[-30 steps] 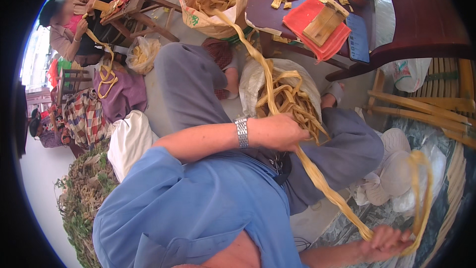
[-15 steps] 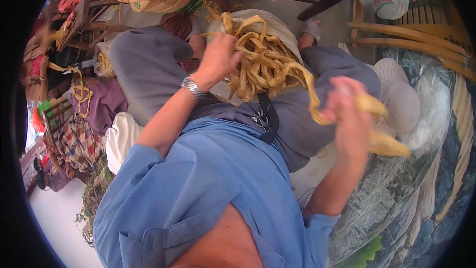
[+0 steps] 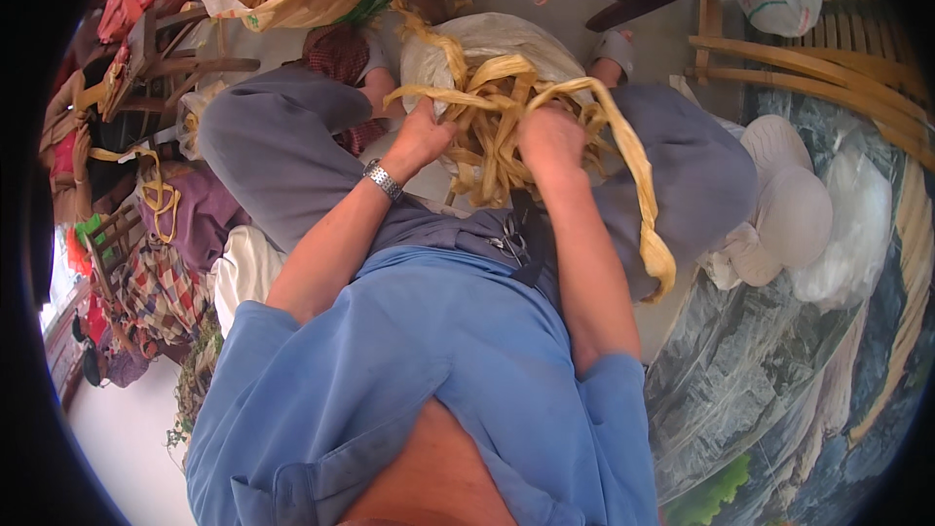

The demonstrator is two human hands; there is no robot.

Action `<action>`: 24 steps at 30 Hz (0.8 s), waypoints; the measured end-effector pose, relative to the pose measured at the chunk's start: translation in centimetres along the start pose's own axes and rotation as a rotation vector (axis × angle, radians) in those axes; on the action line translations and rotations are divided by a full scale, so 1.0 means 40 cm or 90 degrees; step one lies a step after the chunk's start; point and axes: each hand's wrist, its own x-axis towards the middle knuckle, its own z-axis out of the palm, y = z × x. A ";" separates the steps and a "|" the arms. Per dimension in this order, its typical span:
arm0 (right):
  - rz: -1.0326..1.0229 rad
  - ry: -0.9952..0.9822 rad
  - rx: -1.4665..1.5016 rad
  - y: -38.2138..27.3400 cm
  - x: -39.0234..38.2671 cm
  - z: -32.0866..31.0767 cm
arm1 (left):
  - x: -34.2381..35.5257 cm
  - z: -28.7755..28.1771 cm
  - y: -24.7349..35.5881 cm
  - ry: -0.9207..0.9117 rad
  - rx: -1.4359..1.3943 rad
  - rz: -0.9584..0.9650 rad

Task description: The person handles long strips of woody material, transferring them from one bag to another and occasionally tying them into bundles or placing them against a small wooden guide on a table.

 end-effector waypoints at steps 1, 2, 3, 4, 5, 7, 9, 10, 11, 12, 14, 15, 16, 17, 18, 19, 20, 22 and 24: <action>0.043 -0.015 0.039 0.015 0.004 -0.041 | 0.008 -0.013 0.002 0.027 -0.032 0.016; 0.088 -0.026 0.081 0.031 0.007 -0.083 | 0.016 -0.032 0.011 0.054 -0.062 0.036; 0.106 0.003 0.099 0.065 0.022 -0.093 | 0.015 -0.079 0.032 0.064 -0.185 0.057; 0.124 0.032 0.116 0.100 0.037 -0.100 | 0.026 -0.141 0.052 0.083 -0.297 0.045; 0.149 0.074 0.130 0.136 0.056 -0.090 | 0.029 -0.189 0.069 0.164 -0.451 0.043; 0.183 0.116 0.146 0.205 0.109 -0.063 | 0.035 -0.254 0.093 0.201 -0.586 0.030; 0.142 0.151 0.214 0.196 0.130 -0.057 | 0.059 -0.268 0.041 0.185 -0.594 0.017; 0.122 0.171 0.248 0.190 0.140 -0.056 | 0.067 -0.263 0.014 0.154 -0.568 0.008; 0.103 0.128 0.229 0.186 0.148 -0.053 | 0.053 -0.245 0.031 0.156 -0.550 -0.037; 0.054 0.123 0.180 0.177 0.155 -0.043 | 0.056 -0.234 0.017 0.139 -0.537 -0.046; 0.038 0.045 -0.076 0.146 0.141 -0.050 | 0.049 -0.209 0.022 0.214 -0.483 -0.065; 0.030 -0.017 -0.112 0.144 0.150 -0.043 | 0.050 -0.205 0.015 0.212 -0.461 -0.068; 0.022 -0.080 -0.147 0.146 0.167 -0.033 | 0.050 -0.201 0.001 0.209 -0.440 -0.069; 0.017 -0.059 -0.130 0.154 0.178 -0.006 | 0.052 -0.198 -0.005 0.208 -0.419 -0.068; 0.027 -0.067 -0.029 0.178 0.205 0.031 | 0.052 -0.191 -0.006 0.192 -0.412 -0.064; 0.039 -0.074 0.067 0.214 0.240 0.071 | 0.052 -0.179 -0.010 0.175 -0.410 -0.062; 0.045 -0.081 0.168 0.228 0.260 0.091 | 0.045 -0.174 -0.009 0.163 -0.403 -0.058; 0.103 -0.038 0.245 0.196 0.252 0.031 | -0.007 -0.137 0.043 0.170 -0.314 -0.093; 0.119 -0.032 0.342 0.158 0.219 -0.030 | -0.049 -0.087 0.040 0.105 -0.267 -0.092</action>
